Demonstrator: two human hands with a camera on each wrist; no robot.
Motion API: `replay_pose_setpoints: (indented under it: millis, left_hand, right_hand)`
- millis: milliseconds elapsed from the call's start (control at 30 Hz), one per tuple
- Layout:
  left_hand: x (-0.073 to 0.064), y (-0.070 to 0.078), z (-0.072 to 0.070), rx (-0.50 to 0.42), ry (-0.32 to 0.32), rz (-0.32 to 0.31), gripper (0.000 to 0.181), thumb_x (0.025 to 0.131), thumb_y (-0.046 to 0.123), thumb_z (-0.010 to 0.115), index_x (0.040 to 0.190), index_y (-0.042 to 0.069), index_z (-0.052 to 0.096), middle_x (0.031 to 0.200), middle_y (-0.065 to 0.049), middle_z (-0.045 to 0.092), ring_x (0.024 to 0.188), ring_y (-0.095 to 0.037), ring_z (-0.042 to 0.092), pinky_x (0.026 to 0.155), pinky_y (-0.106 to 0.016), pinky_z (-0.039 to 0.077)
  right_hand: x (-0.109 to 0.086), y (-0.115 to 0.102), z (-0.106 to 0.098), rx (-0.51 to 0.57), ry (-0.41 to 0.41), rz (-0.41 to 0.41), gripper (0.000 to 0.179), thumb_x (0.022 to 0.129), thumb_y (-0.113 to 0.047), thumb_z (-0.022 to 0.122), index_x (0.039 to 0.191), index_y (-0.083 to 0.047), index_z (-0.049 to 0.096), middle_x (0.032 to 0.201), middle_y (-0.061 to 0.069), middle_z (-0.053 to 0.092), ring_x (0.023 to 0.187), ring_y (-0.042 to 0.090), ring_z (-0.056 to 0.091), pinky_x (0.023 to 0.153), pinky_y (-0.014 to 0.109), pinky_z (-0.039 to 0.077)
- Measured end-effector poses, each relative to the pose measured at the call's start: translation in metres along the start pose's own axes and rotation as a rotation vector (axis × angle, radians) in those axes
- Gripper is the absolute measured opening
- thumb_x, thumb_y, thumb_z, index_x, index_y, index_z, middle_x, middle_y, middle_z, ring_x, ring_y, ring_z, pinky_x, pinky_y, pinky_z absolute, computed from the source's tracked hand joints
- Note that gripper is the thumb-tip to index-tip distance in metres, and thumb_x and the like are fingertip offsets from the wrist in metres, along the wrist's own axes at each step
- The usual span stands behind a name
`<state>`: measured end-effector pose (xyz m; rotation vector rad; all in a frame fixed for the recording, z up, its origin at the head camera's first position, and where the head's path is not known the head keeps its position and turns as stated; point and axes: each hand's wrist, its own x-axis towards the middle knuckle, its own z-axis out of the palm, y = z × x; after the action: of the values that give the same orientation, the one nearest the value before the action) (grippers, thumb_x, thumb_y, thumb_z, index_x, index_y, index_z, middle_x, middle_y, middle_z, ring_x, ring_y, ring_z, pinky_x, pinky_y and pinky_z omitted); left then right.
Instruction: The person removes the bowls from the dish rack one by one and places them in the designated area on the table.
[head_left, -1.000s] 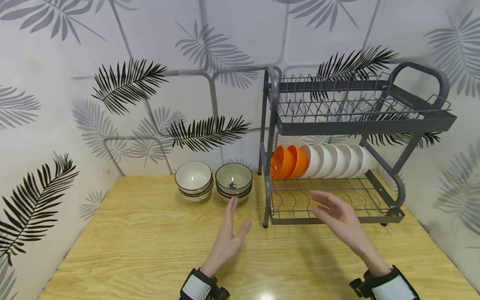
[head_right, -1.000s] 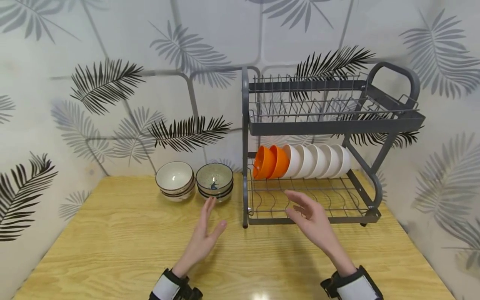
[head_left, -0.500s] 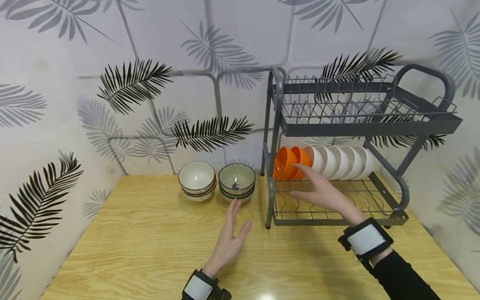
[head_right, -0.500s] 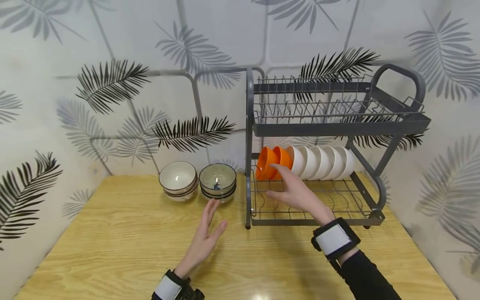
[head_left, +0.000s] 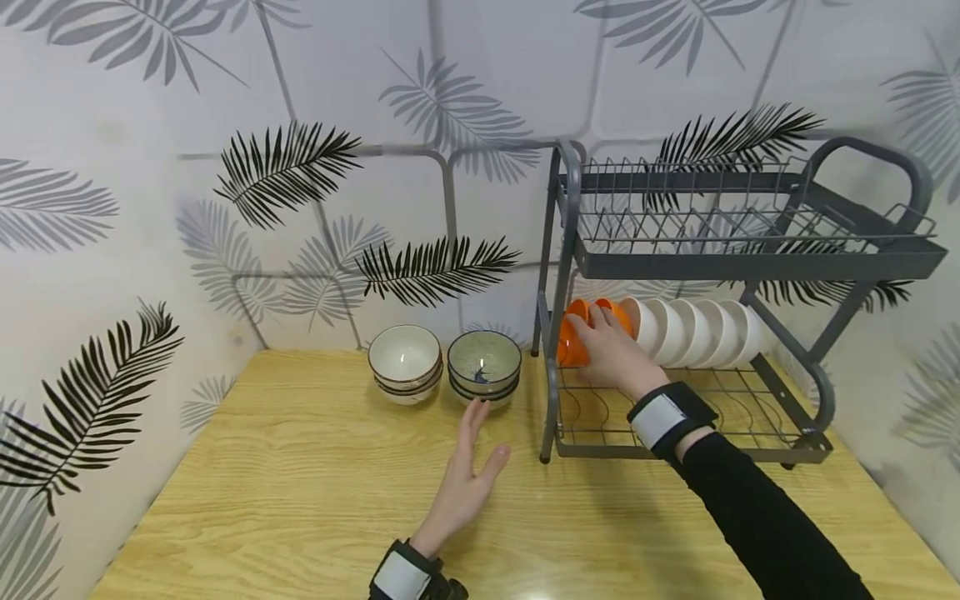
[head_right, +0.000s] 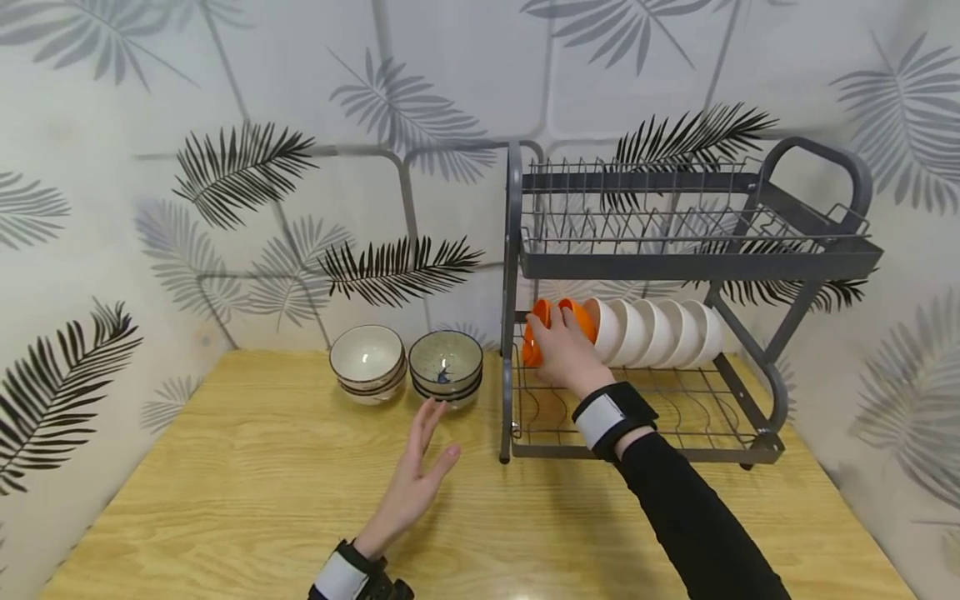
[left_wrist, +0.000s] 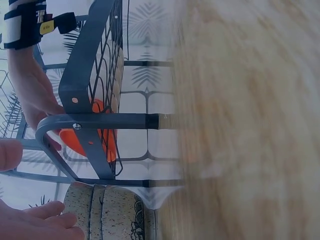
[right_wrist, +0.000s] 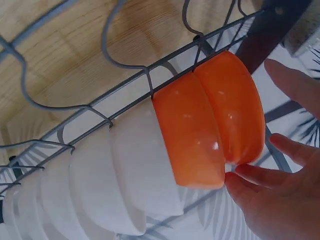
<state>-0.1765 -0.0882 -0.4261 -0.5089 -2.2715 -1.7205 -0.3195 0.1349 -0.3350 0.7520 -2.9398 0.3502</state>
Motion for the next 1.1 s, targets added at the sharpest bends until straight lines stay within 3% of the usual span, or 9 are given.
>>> replay_pose_setpoints:
  millis: [133,267,367,433,600,667,767,900,1100]
  left_hand:
    - [-0.001,0.011,-0.002,-0.007,-0.010,-0.006,0.069,0.097,0.009,0.053,0.149,-0.006,0.011,0.151,-0.027,0.026,0.136,-0.044,0.022,0.107,-0.069,0.015]
    - [0.000,-0.011,0.003,-0.013,-0.019,0.018,0.070,0.098,0.015,0.053,0.152,0.002,0.009,0.153,-0.023,0.025,0.138,-0.039,0.021,0.107,-0.070,0.014]
    - [0.002,-0.029,0.007,-0.018,-0.026,0.034,0.071,0.099,0.020,0.052,0.153,0.009,0.008,0.155,-0.019,0.024,0.139,-0.036,0.019,0.107,-0.069,0.013]
    - [0.002,-0.030,0.007,-0.020,-0.031,0.030,0.071,0.099,0.022,0.052,0.154,0.009,0.007,0.155,-0.018,0.024,0.139,-0.036,0.019,0.107,-0.069,0.013]
    - [0.003,-0.029,0.007,-0.016,-0.031,0.012,0.072,0.099,0.022,0.052,0.154,0.012,0.007,0.155,-0.016,0.025,0.140,-0.033,0.020,0.108,-0.068,0.014]
    - [0.003,-0.028,0.006,-0.014,-0.029,0.012,0.072,0.099,0.021,0.053,0.154,0.012,0.007,0.155,-0.016,0.025,0.140,-0.033,0.020,0.109,-0.067,0.014]
    - [0.003,-0.028,0.006,-0.014,-0.033,0.017,0.071,0.099,0.019,0.053,0.154,0.012,0.008,0.155,-0.017,0.026,0.140,-0.032,0.020,0.109,-0.066,0.015]
    - [0.002,-0.029,0.005,-0.011,-0.038,0.017,0.071,0.099,0.019,0.052,0.154,0.011,0.007,0.154,-0.017,0.026,0.139,-0.033,0.020,0.109,-0.067,0.015]
    - [0.002,-0.030,0.004,-0.007,-0.037,0.016,0.072,0.099,0.023,0.053,0.153,0.009,0.007,0.154,-0.018,0.026,0.139,-0.033,0.021,0.109,-0.066,0.015]
  right_hand:
    - [0.007,-0.002,0.002,-0.083,-0.005,0.014,0.075,0.075,-0.007,0.074,0.141,0.004,0.040,0.146,0.038,0.023,0.128,0.055,0.026,0.095,0.062,0.044]
    - [0.015,-0.001,0.004,-0.166,0.005,0.001,0.070,0.074,-0.011,0.079,0.135,0.004,0.048,0.146,0.035,0.025,0.128,0.052,0.028,0.093,0.060,0.047]
    - [0.020,0.004,0.008,-0.231,-0.004,-0.024,0.064,0.072,-0.013,0.082,0.128,0.005,0.056,0.147,0.032,0.028,0.131,0.053,0.023,0.100,0.062,0.039]
    - [0.022,0.007,0.010,-0.266,-0.005,-0.052,0.054,0.070,-0.012,0.083,0.119,0.003,0.064,0.145,0.030,0.035,0.131,0.054,0.023,0.103,0.063,0.036]
    - [0.026,0.013,0.015,-0.324,0.058,-0.152,0.024,0.067,-0.014,0.086,0.084,-0.001,0.075,0.098,0.019,0.069,0.117,0.051,0.040,0.103,0.062,0.035]
    - [0.027,0.014,0.016,-0.344,0.083,-0.188,0.020,0.066,-0.015,0.086,0.074,-0.002,0.074,0.074,0.011,0.069,0.106,0.046,0.048,0.102,0.060,0.036]
    - [0.029,0.016,0.016,-0.399,0.091,-0.237,0.015,0.067,-0.009,0.085,0.067,-0.004,0.070,0.057,0.006,0.062,0.088,0.038,0.057,0.104,0.060,0.034]
    - [0.029,0.015,0.015,-0.493,0.096,-0.281,0.012,0.070,0.002,0.080,0.070,-0.004,0.069,0.060,0.009,0.064,0.083,0.038,0.059,0.103,0.059,0.037]
    - [0.026,0.012,0.013,-0.563,0.169,-0.254,0.013,0.073,0.009,0.074,0.079,-0.003,0.074,0.084,0.018,0.071,0.110,0.054,0.044,0.092,0.058,0.047]
